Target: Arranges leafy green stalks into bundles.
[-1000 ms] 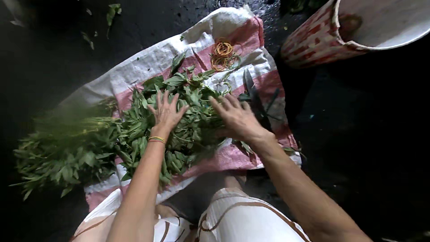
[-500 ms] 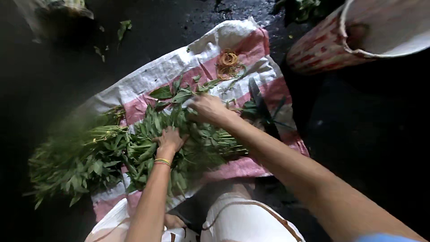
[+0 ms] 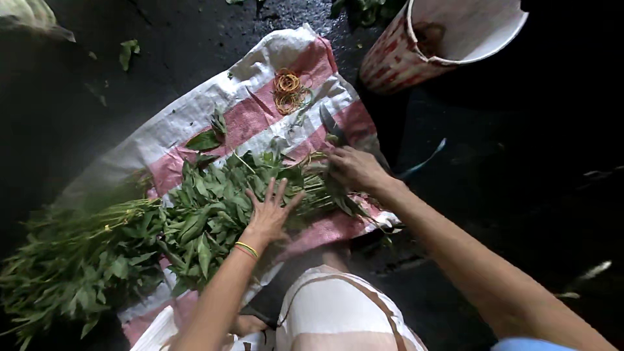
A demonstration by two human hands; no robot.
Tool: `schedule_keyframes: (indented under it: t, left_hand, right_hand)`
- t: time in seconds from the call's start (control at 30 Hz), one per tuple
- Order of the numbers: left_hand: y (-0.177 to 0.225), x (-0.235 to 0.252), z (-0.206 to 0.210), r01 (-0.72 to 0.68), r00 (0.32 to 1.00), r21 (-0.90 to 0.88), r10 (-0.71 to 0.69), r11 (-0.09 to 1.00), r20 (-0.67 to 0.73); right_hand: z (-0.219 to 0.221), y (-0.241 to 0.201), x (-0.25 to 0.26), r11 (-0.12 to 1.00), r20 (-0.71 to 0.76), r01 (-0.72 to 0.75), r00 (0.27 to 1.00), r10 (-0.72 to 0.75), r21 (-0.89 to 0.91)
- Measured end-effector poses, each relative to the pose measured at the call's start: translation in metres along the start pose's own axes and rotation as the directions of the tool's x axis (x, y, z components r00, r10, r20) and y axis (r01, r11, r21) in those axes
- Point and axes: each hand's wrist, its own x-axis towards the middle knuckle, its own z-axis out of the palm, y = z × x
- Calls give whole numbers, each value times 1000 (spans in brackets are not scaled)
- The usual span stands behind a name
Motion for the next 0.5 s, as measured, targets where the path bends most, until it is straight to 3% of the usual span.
schedule_keyframes:
  t: [0.07,0.13,0.2,0.27,0.43,0.5]
  left_hand:
    - [-13,-3,2,22,999,23,-21,999,-47]
    - [-25,-7,0,107,993,35,-106,994,-53]
    - [-32,-7,-7,174,984,24,-175,984,21]
    - [-33,-6,-12,223,969,12,-223,975,104]
    - [-28,0,-13,268,957,46,-272,962,101]
    - [-26,-6,-20,280,949,76,-288,957,128]
  right_hand:
    - [-13,-2,-50,969,130,-246,960,247,-21]
    - [-13,-20,-83,945,37,-327,944,327,9]
    - [-3,-51,-88,964,-113,-260,958,265,58]
    - [20,-79,-75,989,-141,-135,980,141,53]
    - [58,-83,-9,999,125,13,992,-18,47]
    - [54,-82,-5,997,123,70,990,-74,32]
